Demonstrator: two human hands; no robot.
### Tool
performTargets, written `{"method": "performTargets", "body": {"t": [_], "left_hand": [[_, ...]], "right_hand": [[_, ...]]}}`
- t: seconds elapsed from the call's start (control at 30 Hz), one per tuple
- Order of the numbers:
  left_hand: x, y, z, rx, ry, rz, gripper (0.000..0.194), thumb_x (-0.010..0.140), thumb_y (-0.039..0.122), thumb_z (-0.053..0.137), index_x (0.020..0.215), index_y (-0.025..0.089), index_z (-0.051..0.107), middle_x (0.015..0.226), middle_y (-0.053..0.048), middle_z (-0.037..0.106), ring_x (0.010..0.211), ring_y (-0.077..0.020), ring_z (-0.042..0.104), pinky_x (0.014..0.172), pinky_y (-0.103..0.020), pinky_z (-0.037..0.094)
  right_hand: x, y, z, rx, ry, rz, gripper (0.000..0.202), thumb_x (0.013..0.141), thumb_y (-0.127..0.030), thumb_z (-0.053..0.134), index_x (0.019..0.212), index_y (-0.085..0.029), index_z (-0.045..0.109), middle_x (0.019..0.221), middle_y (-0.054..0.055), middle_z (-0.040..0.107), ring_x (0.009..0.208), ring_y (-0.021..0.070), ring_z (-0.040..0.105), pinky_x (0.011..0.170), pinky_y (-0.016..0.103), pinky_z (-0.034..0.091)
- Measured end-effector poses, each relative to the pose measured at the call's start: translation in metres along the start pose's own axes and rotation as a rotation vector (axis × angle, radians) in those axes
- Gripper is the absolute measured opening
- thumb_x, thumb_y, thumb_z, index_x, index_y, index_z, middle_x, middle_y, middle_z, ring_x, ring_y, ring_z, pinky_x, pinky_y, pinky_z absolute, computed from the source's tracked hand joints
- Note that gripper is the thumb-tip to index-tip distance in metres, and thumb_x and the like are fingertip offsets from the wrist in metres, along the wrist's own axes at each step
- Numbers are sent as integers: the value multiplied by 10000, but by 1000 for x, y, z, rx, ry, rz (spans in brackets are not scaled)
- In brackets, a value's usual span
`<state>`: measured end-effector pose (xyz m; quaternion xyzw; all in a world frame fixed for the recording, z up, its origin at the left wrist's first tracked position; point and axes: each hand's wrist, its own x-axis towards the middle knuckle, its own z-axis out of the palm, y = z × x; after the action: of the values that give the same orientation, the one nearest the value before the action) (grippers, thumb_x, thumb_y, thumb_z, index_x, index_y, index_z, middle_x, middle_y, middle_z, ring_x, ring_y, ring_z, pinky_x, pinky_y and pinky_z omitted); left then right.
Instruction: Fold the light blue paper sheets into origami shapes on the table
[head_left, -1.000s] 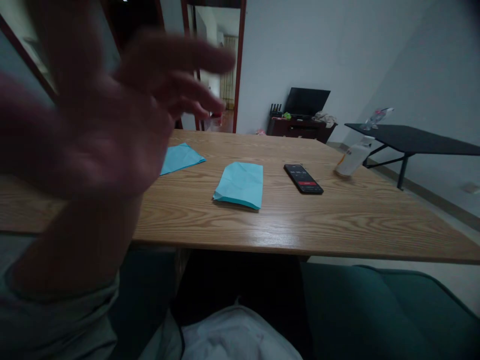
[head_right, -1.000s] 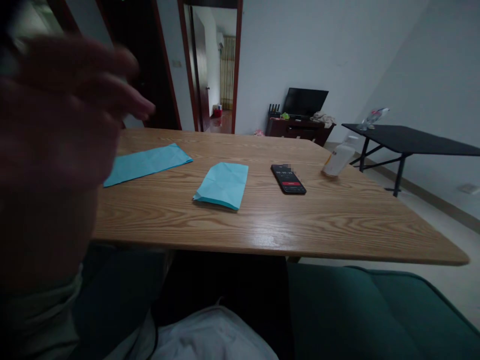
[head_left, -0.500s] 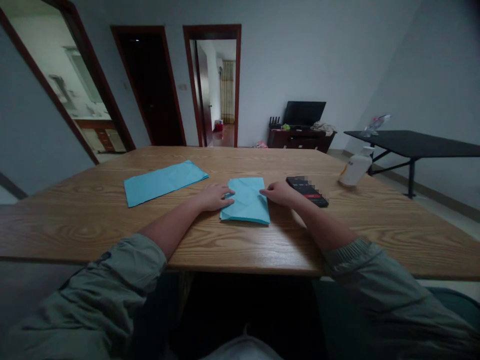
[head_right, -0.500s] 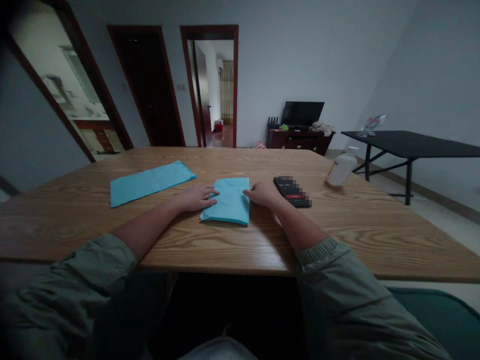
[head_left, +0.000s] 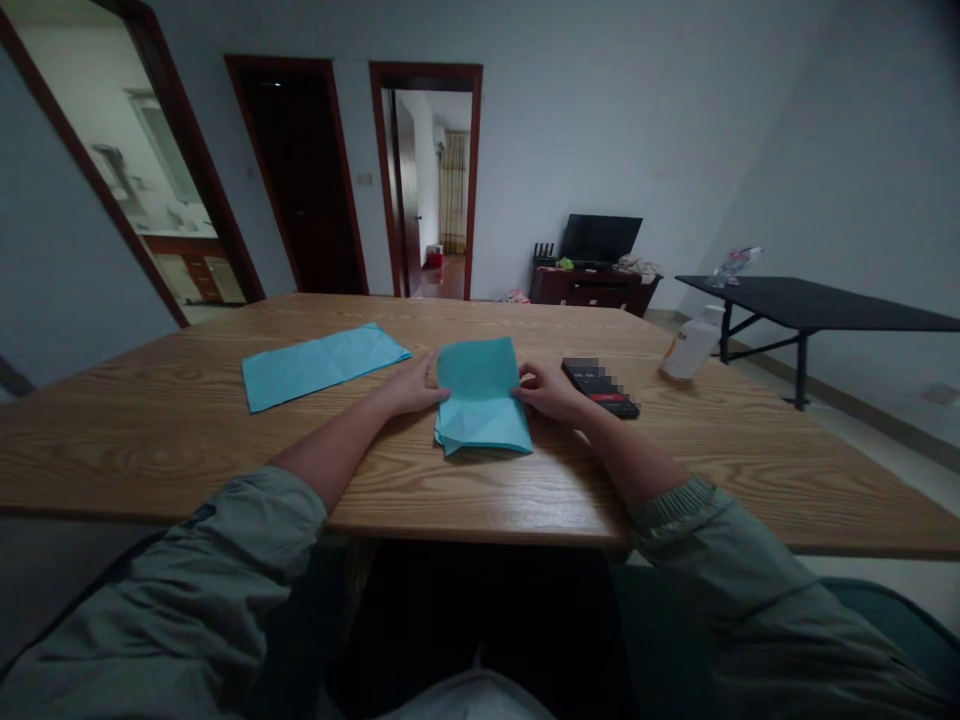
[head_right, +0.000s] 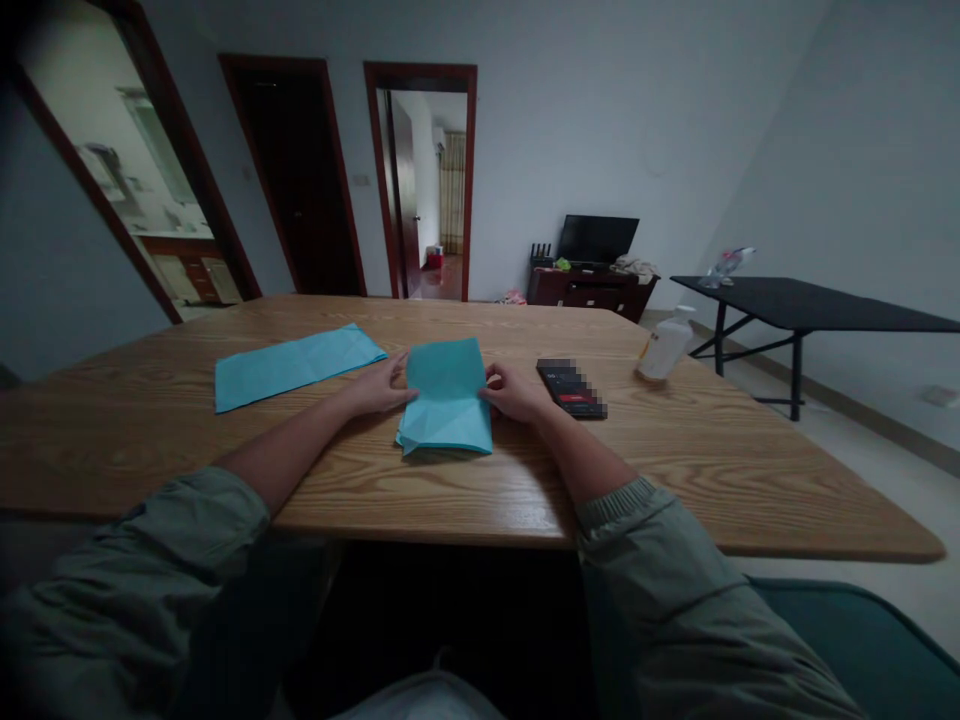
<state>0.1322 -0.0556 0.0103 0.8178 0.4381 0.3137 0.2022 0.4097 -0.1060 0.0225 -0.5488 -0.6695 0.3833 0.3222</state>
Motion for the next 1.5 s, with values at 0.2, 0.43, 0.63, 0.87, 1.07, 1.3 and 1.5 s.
{"method": "performTargets", "body": {"t": [0.2,0.43,0.63,0.87,1.07,1.3,1.5], "left_hand": [[1,7,3,-412,-111,-53,864,625,324,701,1381,157,319,1061,-90,670,940,-217,638,784,-323,509],[4,4,0,-314,-11,-77,443,619,262,654,1036,134,582,759,-21,650,697,-168,613,662,-280,483],[2,5,-2,-128,29,63,222,684,259,562,874,160,623,803,-19,647,731,-171,590,691,-281,468],[1,8,-3,-113,31,85,248,749,310,537,937,158,592,860,-31,646,734,-165,586,675,-277,471],[1,8,1,-254,46,50,333,753,411,576,968,160,532,886,-42,636,752,-156,589,675,-269,481],[-5,15,-2,-142,28,31,422,638,373,689,978,158,563,819,-19,627,694,-149,551,625,-253,460],[-5,11,-4,5,-39,108,213,744,328,537,822,142,605,746,-12,606,707,-159,547,637,-259,431]], "right_hand": [[2,5,-1,-14,-4,-29,211,793,-294,589,907,-228,424,662,-55,572,466,73,492,389,145,337],[15,23,-5,-226,78,-157,171,809,-290,571,935,-206,492,811,-9,630,631,97,558,555,185,414],[14,22,-8,-412,120,-286,202,789,-282,600,962,-179,592,889,26,631,732,127,563,657,223,420],[8,14,-7,-344,18,-285,280,759,-230,610,1036,-192,631,785,5,634,656,131,546,632,229,426],[13,18,-5,-324,33,-254,233,775,-247,604,993,-177,647,809,18,653,712,149,554,668,240,435],[15,21,-8,-450,56,-285,181,811,-290,542,885,-166,650,758,11,618,661,125,516,608,215,377],[19,30,-9,-462,116,-335,144,796,-301,534,786,-172,598,695,-15,562,605,110,476,554,207,331]]}}
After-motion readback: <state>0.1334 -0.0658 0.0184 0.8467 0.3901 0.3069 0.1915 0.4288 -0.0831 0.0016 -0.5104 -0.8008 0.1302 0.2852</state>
